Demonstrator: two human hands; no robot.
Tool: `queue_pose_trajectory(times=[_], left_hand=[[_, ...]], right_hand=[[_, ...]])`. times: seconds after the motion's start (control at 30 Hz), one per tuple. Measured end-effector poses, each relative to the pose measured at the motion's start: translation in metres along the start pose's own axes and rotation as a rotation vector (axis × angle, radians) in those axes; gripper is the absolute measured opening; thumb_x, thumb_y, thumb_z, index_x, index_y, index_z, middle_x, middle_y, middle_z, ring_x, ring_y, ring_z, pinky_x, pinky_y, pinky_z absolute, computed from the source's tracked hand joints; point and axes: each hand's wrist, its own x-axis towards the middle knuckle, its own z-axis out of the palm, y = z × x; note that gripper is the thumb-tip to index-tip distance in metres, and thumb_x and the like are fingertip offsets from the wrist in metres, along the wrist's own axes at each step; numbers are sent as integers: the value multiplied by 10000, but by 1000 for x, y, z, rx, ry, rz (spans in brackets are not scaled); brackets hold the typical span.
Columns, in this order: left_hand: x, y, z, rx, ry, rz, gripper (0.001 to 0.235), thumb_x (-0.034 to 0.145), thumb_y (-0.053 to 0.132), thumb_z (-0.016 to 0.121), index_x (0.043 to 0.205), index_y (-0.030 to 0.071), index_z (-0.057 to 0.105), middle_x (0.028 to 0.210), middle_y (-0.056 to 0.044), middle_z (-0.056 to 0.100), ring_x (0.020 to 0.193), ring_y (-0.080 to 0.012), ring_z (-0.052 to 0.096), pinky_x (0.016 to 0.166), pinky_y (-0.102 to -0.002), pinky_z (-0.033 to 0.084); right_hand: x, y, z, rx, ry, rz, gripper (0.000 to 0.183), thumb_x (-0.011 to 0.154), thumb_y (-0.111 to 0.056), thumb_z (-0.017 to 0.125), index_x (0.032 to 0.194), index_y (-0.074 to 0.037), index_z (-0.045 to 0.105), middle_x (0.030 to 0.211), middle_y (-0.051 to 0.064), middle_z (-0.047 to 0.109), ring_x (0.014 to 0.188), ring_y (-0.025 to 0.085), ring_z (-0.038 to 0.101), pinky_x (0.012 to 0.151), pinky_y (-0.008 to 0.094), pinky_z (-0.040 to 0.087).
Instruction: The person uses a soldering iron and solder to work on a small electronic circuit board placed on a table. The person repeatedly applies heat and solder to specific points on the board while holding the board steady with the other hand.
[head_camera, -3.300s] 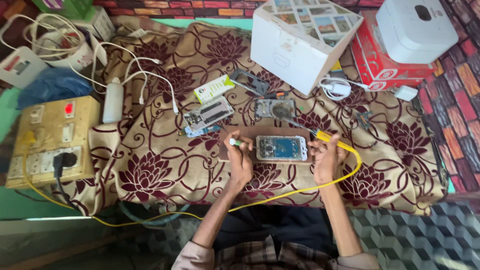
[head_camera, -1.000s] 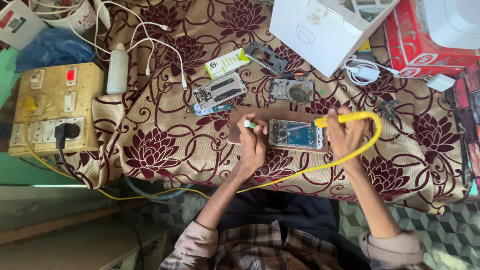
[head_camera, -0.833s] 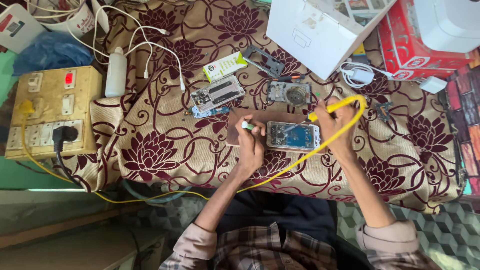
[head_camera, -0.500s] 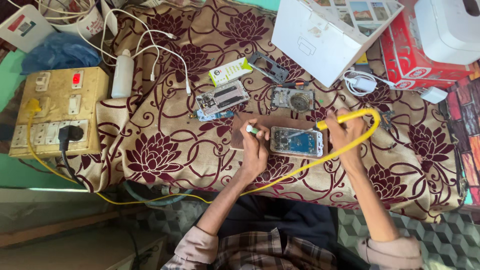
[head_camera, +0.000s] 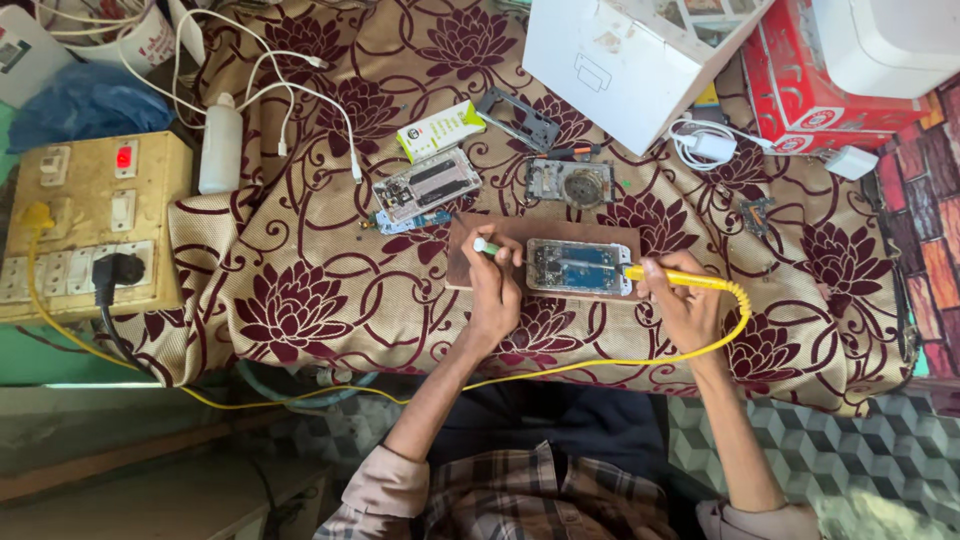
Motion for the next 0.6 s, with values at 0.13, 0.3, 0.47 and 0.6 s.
queue_pose_trajectory(times=[0.13, 0.3, 0.47, 0.6], left_hand=[[-4, -8, 2, 38, 13, 36, 449, 998, -91, 308, 1428, 19, 239, 933, -116, 514, 820, -179, 484, 754, -304, 452], [-3, -3, 4, 63, 6, 4, 382, 1051, -40, 347, 1417, 17, 253, 961, -127, 527, 805, -184, 480, 723, -307, 454], [2, 1, 2, 102, -17, 38, 453, 997, -74, 311, 1433, 10, 221, 942, -121, 530, 798, -182, 490, 724, -320, 464], [-3, -5, 1, 122, -20, 78, 524, 936, -108, 295, 1438, 18, 212, 916, -120, 523, 810, -179, 504, 719, -319, 456]], right_hand=[[-4, 12, -11, -66, -42, 3, 116, 1025, -114, 639, 1013, -1, 664, 802, 65, 717, 708, 64, 651, 609, 204, 487], [-4, 13, -18, -156, -54, 42, 138, 1001, -141, 636, 1009, -12, 684, 764, 60, 721, 659, 70, 649, 552, 221, 484], [-9, 12, -12, -16, -31, -29, 169, 1009, -131, 628, 1096, -1, 692, 800, 67, 725, 710, 76, 649, 623, 217, 503], [-19, 15, -7, -67, -40, 16, 185, 1014, -114, 607, 1119, 21, 677, 801, 88, 744, 701, 98, 658, 640, 223, 527]])
